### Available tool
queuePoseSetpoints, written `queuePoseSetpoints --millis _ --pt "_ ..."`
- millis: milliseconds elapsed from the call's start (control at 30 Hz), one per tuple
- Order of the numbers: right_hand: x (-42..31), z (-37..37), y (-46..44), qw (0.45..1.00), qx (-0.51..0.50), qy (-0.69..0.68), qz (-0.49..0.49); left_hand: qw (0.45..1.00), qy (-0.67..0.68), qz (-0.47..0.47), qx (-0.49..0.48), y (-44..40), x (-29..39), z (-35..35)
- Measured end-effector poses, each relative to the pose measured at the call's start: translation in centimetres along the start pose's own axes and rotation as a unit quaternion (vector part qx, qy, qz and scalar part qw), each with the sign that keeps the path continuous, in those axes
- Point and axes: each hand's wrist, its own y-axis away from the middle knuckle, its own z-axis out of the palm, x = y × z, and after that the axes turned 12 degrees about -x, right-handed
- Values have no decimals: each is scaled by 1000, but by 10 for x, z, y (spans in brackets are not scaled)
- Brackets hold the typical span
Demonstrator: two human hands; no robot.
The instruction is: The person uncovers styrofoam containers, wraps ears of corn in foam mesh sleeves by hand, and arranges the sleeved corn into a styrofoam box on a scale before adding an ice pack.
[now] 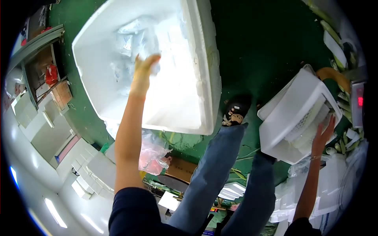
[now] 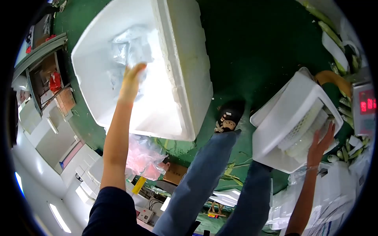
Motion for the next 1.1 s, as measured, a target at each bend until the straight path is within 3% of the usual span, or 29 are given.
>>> queuePoseSetpoints --millis 33,67,100,133,167,200,233,267,333,400,467,533,567,600,667,700,733,800,833,867,933,967,1000,1033,1067,1100 --pt "-40 -24 12 999 28 24 -35 999 13 3 -47 44 27 -2" --pt "-63 -45 32 996 38 -45 -68 995 25 5 -95 88 55 -5" --pt "-70 -58 58 993 25 -97 -60 990 -111 11 -91 135 82 -1" --pt "-63 -56 94 982 -34 -186 19 948 -266 123 -128 175 89 0" --pt "-77 -65 118 940 -125 -318 14 938 -240 110 -223 218 128 27" --pt "-101 -72 139 836 -162 -515 96 909 -228 147 -317 247 140 57" --pt "-101 -77 151 817 -197 -541 34 871 -204 176 -410 274 152 88" --pt "-105 -76 164 729 -151 -665 60 817 -189 252 -484 282 138 124" --pt "-78 -79 185 704 -85 -687 156 728 -251 152 -619 295 144 214" --pt "-35 -67 212 703 -4 -681 205 630 -313 194 -683 291 123 300" --pt "6 -65 240 721 -3 -653 231 528 -423 247 -694 287 118 360" --pt "35 -64 267 728 -12 -632 265 478 -507 184 -693 280 94 397" --pt "44 -68 277 733 -38 -616 284 473 -552 211 -654 280 84 402" --pt "53 -69 284 739 -65 -600 300 468 -561 204 -651 281 67 404" --pt "61 -62 307 731 -49 -610 301 551 -581 422 -425 289 49 394" --pt "63 -60 320 762 -51 -575 295 551 -569 457 -405 298 51 383" --pt "64 -58 328 791 -52 -536 290 541 -576 459 -405 309 55 372" --pt "60 -51 326 796 -45 -530 287 656 -513 401 -383 325 63 347" --pt "55 -47 323 808 -44 -514 285 727 -493 374 -297 329 81 339" --pt "47 -41 321 816 -44 -499 289 799 -386 397 -235 307 62 328" --pt "44 -17 292 850 21 -457 262 868 -358 267 -216 267 72 320" --pt "44 6 274 794 21 -530 298 896 -340 203 -201 247 77 317" --pt "37 23 253 704 14 -617 351 908 -322 109 -246 218 78 325" --pt "34 61 237 655 -28 -649 386 926 -250 82 -272 203 75 340" --pt "23 70 214 637 -53 -637 431 919 -271 26 -285 161 55 352" --pt "4 135 198 596 -19 -699 395 856 -333 114 -379 143 57 347"
